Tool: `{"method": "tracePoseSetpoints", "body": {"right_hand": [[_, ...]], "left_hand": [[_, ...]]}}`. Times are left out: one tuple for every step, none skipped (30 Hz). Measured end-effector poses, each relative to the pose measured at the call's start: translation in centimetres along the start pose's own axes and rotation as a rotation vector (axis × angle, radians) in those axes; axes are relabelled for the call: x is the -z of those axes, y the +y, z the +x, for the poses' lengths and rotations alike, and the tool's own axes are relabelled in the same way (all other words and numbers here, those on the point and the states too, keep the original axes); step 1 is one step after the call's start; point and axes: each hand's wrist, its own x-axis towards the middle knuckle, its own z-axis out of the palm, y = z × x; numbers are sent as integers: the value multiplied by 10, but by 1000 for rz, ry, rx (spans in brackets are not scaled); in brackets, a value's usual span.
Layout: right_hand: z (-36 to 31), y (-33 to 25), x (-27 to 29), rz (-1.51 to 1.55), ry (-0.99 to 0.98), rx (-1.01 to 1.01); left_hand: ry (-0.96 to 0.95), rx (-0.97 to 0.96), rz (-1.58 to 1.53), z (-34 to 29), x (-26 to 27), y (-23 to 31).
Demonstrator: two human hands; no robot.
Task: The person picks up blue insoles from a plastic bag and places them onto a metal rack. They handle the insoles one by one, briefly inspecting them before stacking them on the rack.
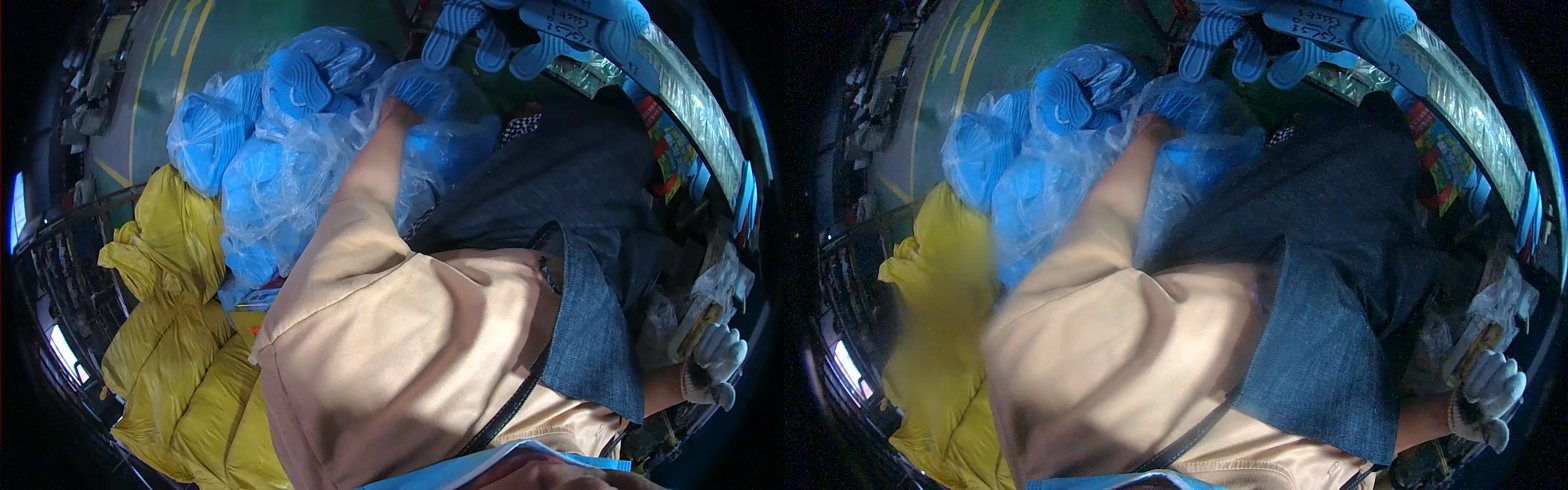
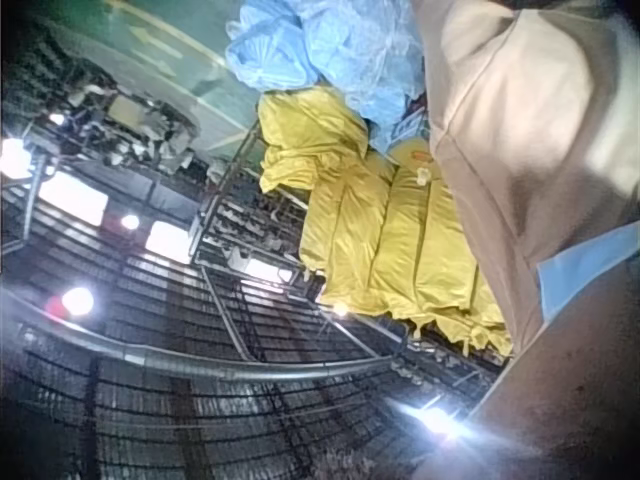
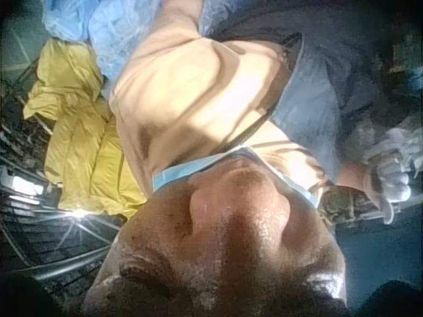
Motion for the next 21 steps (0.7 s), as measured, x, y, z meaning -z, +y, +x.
{"method": "tracePoseSetpoints", "body": {"right_hand": [[-2,0,0,-10,-6,-1],[-1,-1,-2,-9,23,11],[1,-1,-9,-13,51,25],[1,-1,-12,-17,84,39],[0,-1,-12,-7,81,36],[-4,-1,-11,-4,97,32],[-8,-1,-10,-1,112,29],[-9,-3,-6,19,75,16],[-9,-5,-1,38,38,3],[-9,-5,4,44,0,0],[-10,-7,9,51,-43,-2],[-10,-6,14,45,-87,5],[-13,-6,18,24,-87,14],[-18,-4,18,-6,-67,21],[-25,-3,21,-39,-9,33],[-30,-1,25,-72,49,44],[-31,-1,23,-57,80,48],[-33,-1,20,-42,113,51],[-34,0,19,-45,151,56],[-35,0,17,-49,188,58],[-36,1,17,-71,230,61]], "left_hand": [[11,-25,45,20,-11,-6],[45,-34,108,42,-22,-23],[111,-31,205,72,-37,-40],[154,-26,259,94,-48,-53],[169,-31,293,104,-55,-63],[114,-37,304,95,-44,-53],[60,-41,316,85,-34,-44],[13,-31,315,72,-24,-41],[-34,-21,314,65,-19,-39],[-12,11,290,72,-24,-43],[11,44,264,74,-27,-47],[35,78,236,76,-30,-51],[62,30,146,77,-34,-57],[79,-32,69,65,-35,-52],[114,-66,-32,55,-36,-52],[144,-102,-131,43,-38,-51],[182,-117,-257,37,-41,-55],[218,-132,-382,35,-43,-57],[249,-38,-304,39,-44,-54],[278,61,-228,42,-48,-49],[308,160,-151,44,-52,-45]]}}
